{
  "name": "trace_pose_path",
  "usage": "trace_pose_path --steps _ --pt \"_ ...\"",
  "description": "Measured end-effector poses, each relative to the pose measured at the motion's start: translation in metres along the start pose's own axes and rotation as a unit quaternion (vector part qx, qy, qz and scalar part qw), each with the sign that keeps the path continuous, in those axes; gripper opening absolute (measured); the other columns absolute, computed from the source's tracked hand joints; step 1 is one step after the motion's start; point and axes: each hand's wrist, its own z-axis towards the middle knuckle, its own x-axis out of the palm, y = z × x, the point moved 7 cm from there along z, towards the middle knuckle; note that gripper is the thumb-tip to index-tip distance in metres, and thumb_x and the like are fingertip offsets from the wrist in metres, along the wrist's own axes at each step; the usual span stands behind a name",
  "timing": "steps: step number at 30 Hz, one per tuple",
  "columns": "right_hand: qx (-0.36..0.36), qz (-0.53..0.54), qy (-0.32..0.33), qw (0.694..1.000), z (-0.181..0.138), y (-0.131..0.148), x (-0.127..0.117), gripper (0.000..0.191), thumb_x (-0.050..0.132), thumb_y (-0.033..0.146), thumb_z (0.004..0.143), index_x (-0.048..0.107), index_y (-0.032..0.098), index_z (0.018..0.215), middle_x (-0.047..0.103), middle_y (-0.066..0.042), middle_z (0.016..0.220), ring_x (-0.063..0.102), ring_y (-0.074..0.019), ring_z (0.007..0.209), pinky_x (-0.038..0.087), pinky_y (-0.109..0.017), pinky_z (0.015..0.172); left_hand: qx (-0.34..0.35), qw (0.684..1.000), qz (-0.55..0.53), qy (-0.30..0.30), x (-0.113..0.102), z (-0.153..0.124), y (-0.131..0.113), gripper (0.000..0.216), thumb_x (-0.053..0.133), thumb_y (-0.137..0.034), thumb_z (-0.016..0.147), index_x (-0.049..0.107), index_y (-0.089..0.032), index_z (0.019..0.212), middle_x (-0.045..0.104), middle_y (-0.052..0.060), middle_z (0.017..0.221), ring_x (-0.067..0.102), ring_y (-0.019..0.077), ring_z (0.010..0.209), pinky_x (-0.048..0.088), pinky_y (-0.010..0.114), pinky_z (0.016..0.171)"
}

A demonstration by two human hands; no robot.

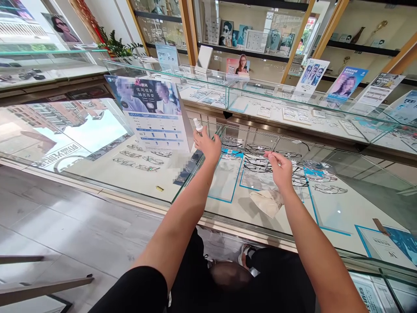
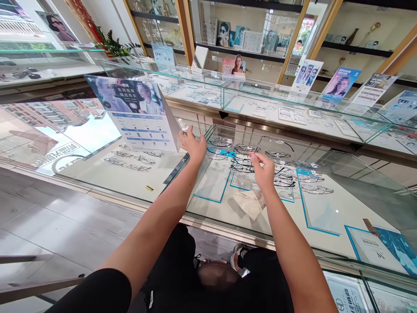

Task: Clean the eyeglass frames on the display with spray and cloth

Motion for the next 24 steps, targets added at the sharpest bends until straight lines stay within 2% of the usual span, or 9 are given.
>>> trace_pose_path --steps 5,9,11,13,15,17,20,22,24 --pt "0.005 0.015 -0.013 1.0 0.005 -0.001 -0.007 0.039 0.066 0.057 0.098 0.083 0.023 0.102 0.083 -0.011 0.113 0.076 -0.029 0.108 0.059 -0.045 0.1 0.112 0.979 -0.152 0.075 -0.005 -0.028 -0.046 0.034 0.055 -0.025 0.101 0.068 -0.02 0.132 0.051 0.018 0.146 0.059 0.0281 0.136 0.047 0.042 0.12" --pt "0.008 0.032 -0.014 0.999 0.009 -0.002 -0.01 0.036 0.066 0.055 0.098 0.082 0.023 0.1 0.083 -0.011 0.112 0.075 -0.0276 0.107 0.057 -0.043 0.102 0.148 0.941 -0.251 0.169 0.002 -0.056 -0.069 0.016 0.053 -0.032 0.103 0.065 -0.023 0.109 0.059 0.014 0.13 0.062 0.0268 0.128 0.057 0.041 0.107" --pt "0.014 0.042 -0.012 0.999 0.011 -0.002 -0.012 0.034 0.067 0.054 0.096 0.082 0.023 0.1 0.083 -0.01 0.111 0.075 -0.0275 0.106 0.057 -0.043 0.101 0.117 0.892 -0.342 0.272 0.012 -0.07 -0.077 0.014 0.058 -0.038 0.099 0.053 -0.025 0.101 0.059 0.011 0.135 0.065 0.0256 0.125 0.062 0.04 0.096" --pt "0.029 0.047 -0.007 0.998 0.013 -0.001 -0.014 0.036 0.068 0.056 0.095 0.082 0.023 0.099 0.083 -0.01 0.111 0.075 -0.0274 0.105 0.057 -0.042 0.099 0.051 0.82 -0.425 0.38 0.023 -0.083 -0.082 0.03 0.066 -0.041 0.092 0.041 -0.027 0.101 0.059 0.008 0.141 0.069 0.0239 0.12 0.065 0.039 0.085" --pt "0.044 0.048 0.006 0.998 0.014 0.0 -0.015 0.037 0.068 0.057 0.094 0.082 0.023 0.098 0.084 -0.009 0.111 0.074 -0.0268 0.103 0.057 -0.041 0.097 -0.015 0.765 -0.461 0.449 0.03 -0.094 -0.086 0.043 0.071 -0.038 0.084 0.035 -0.029 0.105 0.063 0.005 0.14 0.071 0.0225 0.114 0.065 0.037 0.079" --pt "0.053 0.052 0.021 0.997 0.015 0.004 -0.015 0.036 0.068 0.057 0.094 0.082 0.023 0.094 0.084 -0.008 0.11 0.074 -0.0261 0.102 0.057 -0.04 0.096 -0.062 0.743 -0.466 0.476 0.033 -0.1 -0.086 0.049 0.071 -0.03 0.078 0.037 -0.03 0.112 0.068 0.004 0.128 0.072 0.0213 0.106 0.064 0.035 0.076" --pt "0.063 0.064 0.041 0.995 0.016 0.009 -0.014 0.035 0.069 0.057 0.092 0.082 0.024 0.092 0.084 -0.006 0.107 0.073 -0.026 0.103 0.056 -0.039 0.095 -0.092 0.721 -0.472 0.498 0.033 -0.105 -0.088 0.052 0.068 -0.023 0.071 0.051 -0.026 0.119 0.069 0.004 0.105 0.069 0.0212 0.094 0.062 0.034 0.073" --pt "0.066 0.072 0.05 0.994 0.015 0.011 -0.012 0.034 0.07 0.056 0.092 0.082 0.025 0.091 0.084 -0.006 0.105 0.073 -0.026 0.104 0.056 -0.039 0.095 -0.103 0.696 -0.485 0.519 0.032 -0.108 -0.09 0.042 0.069 -0.032 0.075 0.062 -0.022 0.115 0.065 0.006 0.093 0.067 0.022 0.088 0.06 0.035 0.071" --pt "0.065 0.073 0.061 0.993 0.014 0.013 -0.01 0.032 0.07 0.055 0.092 0.082 0.025 0.091 0.084 -0.006 0.105 0.072 -0.0256 0.102 0.055 -0.039 0.092 -0.112 0.676 -0.494 0.534 0.03 -0.11 -0.092 0.04 0.063 -0.055 0.085 0.067 -0.02 0.104 0.062 0.007 0.085 0.067 0.0238 0.084 0.06 0.038 0.07"
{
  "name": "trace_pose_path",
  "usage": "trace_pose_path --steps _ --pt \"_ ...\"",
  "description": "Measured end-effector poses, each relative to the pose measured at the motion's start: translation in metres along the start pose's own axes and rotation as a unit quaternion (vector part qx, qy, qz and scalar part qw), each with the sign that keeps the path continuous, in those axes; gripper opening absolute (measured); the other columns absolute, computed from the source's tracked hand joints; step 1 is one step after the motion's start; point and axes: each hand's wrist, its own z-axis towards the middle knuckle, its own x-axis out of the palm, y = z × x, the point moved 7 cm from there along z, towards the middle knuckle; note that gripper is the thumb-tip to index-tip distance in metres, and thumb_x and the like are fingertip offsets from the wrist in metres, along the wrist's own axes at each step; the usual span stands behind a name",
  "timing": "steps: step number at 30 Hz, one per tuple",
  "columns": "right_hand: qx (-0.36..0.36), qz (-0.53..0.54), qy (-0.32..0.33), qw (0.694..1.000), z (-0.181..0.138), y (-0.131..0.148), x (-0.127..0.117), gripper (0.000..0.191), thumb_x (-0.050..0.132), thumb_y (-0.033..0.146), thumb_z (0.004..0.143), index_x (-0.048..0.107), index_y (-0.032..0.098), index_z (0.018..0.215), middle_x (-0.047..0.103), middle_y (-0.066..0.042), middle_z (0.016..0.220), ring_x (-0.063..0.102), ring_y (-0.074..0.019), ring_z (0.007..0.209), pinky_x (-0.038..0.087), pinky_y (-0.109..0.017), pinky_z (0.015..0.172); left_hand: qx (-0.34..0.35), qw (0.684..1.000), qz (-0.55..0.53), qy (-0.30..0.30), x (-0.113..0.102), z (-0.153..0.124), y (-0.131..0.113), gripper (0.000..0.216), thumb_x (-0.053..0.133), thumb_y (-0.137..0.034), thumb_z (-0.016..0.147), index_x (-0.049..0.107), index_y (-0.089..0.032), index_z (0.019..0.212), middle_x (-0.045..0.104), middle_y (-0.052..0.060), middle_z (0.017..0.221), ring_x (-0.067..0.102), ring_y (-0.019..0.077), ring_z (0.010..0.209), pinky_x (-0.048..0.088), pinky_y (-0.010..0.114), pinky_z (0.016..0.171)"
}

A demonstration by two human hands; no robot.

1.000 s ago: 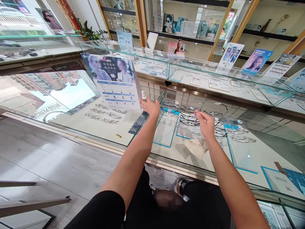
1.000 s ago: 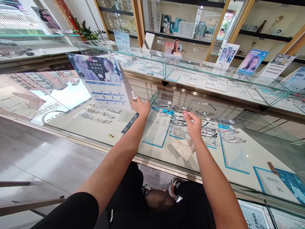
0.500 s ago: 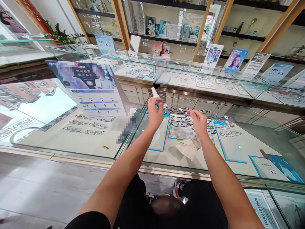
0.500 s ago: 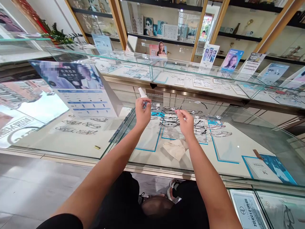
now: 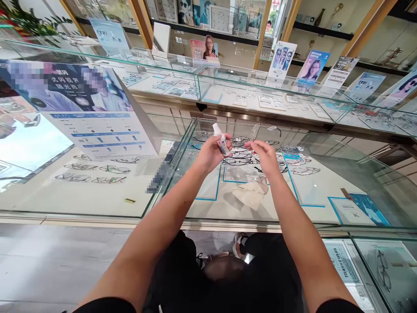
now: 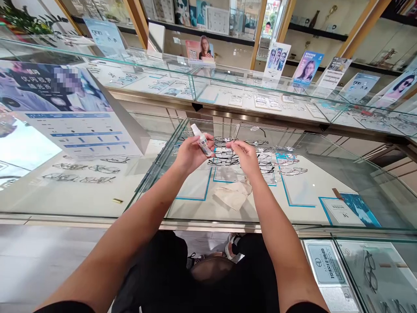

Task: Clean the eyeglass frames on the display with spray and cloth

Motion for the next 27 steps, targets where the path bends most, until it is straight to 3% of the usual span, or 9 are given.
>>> trace_pose_path --steps 3,6,13,21,27 --pt "-0.006 -0.011 0.022 1.0 -0.001 0.001 0.004 0.032 0.068 0.054 0.094 0.082 0.026 0.089 0.084 -0.005 0.106 0.071 -0.0255 0.101 0.055 -0.039 0.091 -0.008 1.0 0.0 0.006 0.001 -0.001 -0.002 0.067 0.044 -0.085 0.089 0.064 -0.021 0.086 0.06 0.009 0.08 0.068 0.0258 0.083 0.061 0.04 0.069" --pt "-0.01 -0.011 0.039 0.999 -0.003 0.001 0.007 0.031 0.069 0.054 0.094 0.082 0.026 0.088 0.085 -0.005 0.106 0.072 -0.0264 0.104 0.055 -0.04 0.096 -0.009 1.0 0.003 0.001 0.001 -0.001 -0.002 0.074 0.04 -0.093 0.087 0.059 -0.022 0.078 0.06 0.009 0.079 0.068 0.0246 0.082 0.061 0.038 0.069" --pt "0.008 0.013 0.074 0.997 -0.007 0.005 0.018 0.031 0.072 0.055 0.091 0.083 0.026 0.089 0.084 -0.004 0.102 0.073 -0.0264 0.104 0.056 -0.04 0.095 0.007 1.0 0.0 -0.01 0.001 0.0 0.0 0.058 0.05 -0.079 0.09 0.06 -0.022 0.081 0.068 0.007 0.088 0.068 0.0205 0.082 0.063 0.037 0.079" --pt "0.024 0.018 0.112 0.993 -0.014 0.005 0.032 0.034 0.07 0.057 0.092 0.084 0.026 0.088 0.084 -0.005 0.099 0.072 -0.0258 0.098 0.056 -0.039 0.088 0.036 0.99 0.127 -0.049 -0.005 0.004 0.007 0.046 0.059 -0.065 0.087 0.065 -0.02 0.079 0.057 0.002 0.075 0.057 0.0163 0.072 0.056 0.03 0.074" --pt "0.024 0.035 0.139 0.989 -0.018 0.003 0.039 0.028 0.069 0.049 0.093 0.085 0.027 0.089 0.084 -0.005 0.098 0.07 -0.0253 0.095 0.055 -0.038 0.086 0.056 0.984 0.167 -0.009 0.0 0.004 0.009 0.044 0.057 -0.062 0.089 0.063 -0.02 0.077 0.055 0.002 0.072 0.052 0.0174 0.069 0.046 0.032 0.068"
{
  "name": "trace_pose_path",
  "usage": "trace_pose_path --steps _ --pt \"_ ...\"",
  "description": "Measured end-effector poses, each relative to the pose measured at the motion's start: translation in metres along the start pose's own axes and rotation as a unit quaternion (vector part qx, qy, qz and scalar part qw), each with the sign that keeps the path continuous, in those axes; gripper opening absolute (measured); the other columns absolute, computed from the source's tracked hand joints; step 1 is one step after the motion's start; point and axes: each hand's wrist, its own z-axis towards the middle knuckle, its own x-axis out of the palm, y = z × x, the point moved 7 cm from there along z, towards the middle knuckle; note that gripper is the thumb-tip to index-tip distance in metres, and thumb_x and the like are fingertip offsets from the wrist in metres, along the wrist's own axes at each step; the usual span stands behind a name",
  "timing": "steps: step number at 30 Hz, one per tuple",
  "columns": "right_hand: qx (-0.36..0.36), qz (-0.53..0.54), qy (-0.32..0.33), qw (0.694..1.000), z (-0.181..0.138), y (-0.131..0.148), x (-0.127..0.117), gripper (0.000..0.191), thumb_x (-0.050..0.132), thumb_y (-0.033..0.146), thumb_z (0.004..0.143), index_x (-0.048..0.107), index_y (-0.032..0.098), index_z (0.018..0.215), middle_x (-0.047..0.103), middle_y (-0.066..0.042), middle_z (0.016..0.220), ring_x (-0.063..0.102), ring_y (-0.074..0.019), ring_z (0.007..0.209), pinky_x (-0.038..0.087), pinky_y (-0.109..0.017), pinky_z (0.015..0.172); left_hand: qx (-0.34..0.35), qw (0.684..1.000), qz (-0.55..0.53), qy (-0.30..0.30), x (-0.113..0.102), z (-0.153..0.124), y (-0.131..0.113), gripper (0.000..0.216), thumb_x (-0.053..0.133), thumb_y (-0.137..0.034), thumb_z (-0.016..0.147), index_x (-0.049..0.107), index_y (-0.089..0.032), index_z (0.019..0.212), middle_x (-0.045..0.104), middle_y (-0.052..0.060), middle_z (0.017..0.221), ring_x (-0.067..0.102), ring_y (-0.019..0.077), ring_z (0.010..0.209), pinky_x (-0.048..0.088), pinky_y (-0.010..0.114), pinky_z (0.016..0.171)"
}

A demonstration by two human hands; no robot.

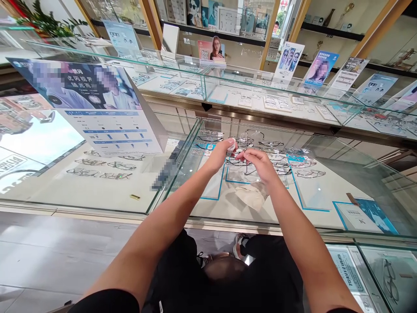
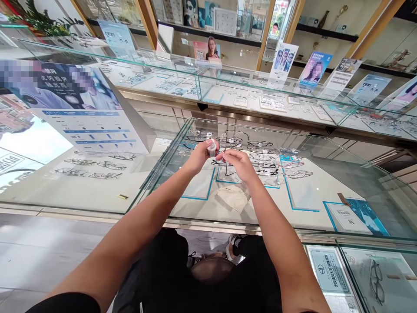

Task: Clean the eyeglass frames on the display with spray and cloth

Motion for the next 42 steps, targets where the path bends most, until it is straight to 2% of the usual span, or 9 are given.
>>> trace_pose_path --steps 5,10,16,24,31,38,40,42 --pt "-0.003 0.012 0.005 1.0 0.0 -0.003 0.001 0.025 0.069 0.045 0.095 0.086 0.027 0.091 0.084 -0.004 0.097 0.067 -0.0237 0.091 0.051 -0.036 0.081 0.021 0.999 0.037 0.016 0.001 0.001 0.001 0.04 0.053 -0.058 0.09 0.062 -0.021 0.079 0.056 0.002 0.077 0.051 0.0178 0.07 0.042 0.031 0.066" --pt "-0.003 0.024 0.014 1.0 0.0 -0.006 0.001 0.023 0.069 0.043 0.096 0.086 0.028 0.091 0.084 -0.003 0.098 0.065 -0.0224 0.089 0.047 -0.035 0.079 0.021 0.999 0.028 0.007 -0.001 0.001 0.003 0.041 0.052 -0.059 0.092 0.062 -0.021 0.081 0.055 0.001 0.076 0.05 0.0174 0.069 0.043 0.031 0.066" --pt "0.001 0.067 -0.022 0.997 0.001 -0.008 -0.009 0.023 0.071 0.046 0.093 0.084 0.027 0.089 0.083 -0.004 0.098 0.067 -0.0224 0.09 0.048 -0.035 0.079 0.012 1.0 0.016 0.016 0.003 -0.003 -0.004 0.044 0.051 -0.062 0.091 0.062 -0.02 0.081 0.055 0.001 0.077 0.052 0.0171 0.072 0.045 0.03 0.07" --pt "0.003 0.174 -0.096 0.98 0.006 -0.012 -0.031 0.022 0.077 0.048 0.088 0.082 0.026 0.09 0.081 -0.005 0.096 0.066 -0.0204 0.084 0.049 -0.033 0.073 -0.008 0.988 0.132 0.082 0.02 -0.011 -0.011 0.041 0.051 -0.057 0.089 0.059 -0.019 0.075 0.056 0.004 0.079 0.052 0.0187 0.078 0.047 0.033 0.075" --pt "-0.002 0.195 -0.086 0.977 0.006 -0.009 -0.027 0.02 0.077 0.045 0.088 0.084 0.026 0.088 0.08 -0.004 0.093 0.066 -0.0195 0.088 0.05 -0.031 0.074 0.01 0.978 0.17 0.118 0.029 -0.013 -0.005 0.043 0.051 -0.06 0.091 0.055 -0.02 0.076 0.053 0.002 0.077 0.048 0.0178 0.076 0.043 0.034 0.075" --pt "0.016 0.2 -0.088 0.976 0.004 -0.008 -0.025 0.02 0.077 0.044 0.087 0.084 0.026 0.089 0.081 -0.004 0.095 0.065 -0.0185 0.083 0.051 -0.031 0.072 0.012 0.986 0.132 0.105 0.023 -0.013 -0.007 0.043 0.05 -0.059 0.093 0.059 -0.02 0.079 0.056 0.003 0.083 0.052 0.0186 0.079 0.047 0.034 0.077" --pt "0.016 0.206 -0.093 0.974 0.004 -0.009 -0.027 0.019 0.078 0.044 0.086 0.084 0.026 0.089 0.081 -0.004 0.096 0.065 -0.0182 0.082 0.051 -0.031 0.072 0.012 0.991 0.118 0.064 0.011 -0.007 -0.007 0.042 0.054 -0.06 0.092 0.059 -0.02 0.082 0.056 0.003 0.086 0.054 0.019 0.082 0.049 0.034 0.078" --pt "0.012 0.213 -0.097 0.972 0.005 -0.01 -0.028 0.018 0.078 0.042 0.086 0.084 0.026 0.089 0.081 -0.004 0.096 0.066 -0.0178 0.082 0.051 -0.031 0.074 0.029 0.993 0.112 -0.013 -0.012 0.002 -0.009 0.037 0.061 -0.057 0.089 0.058 -0.021 0.084 0.055 0.002 0.087 0.054 0.0184 0.082 0.049 0.032 0.078"
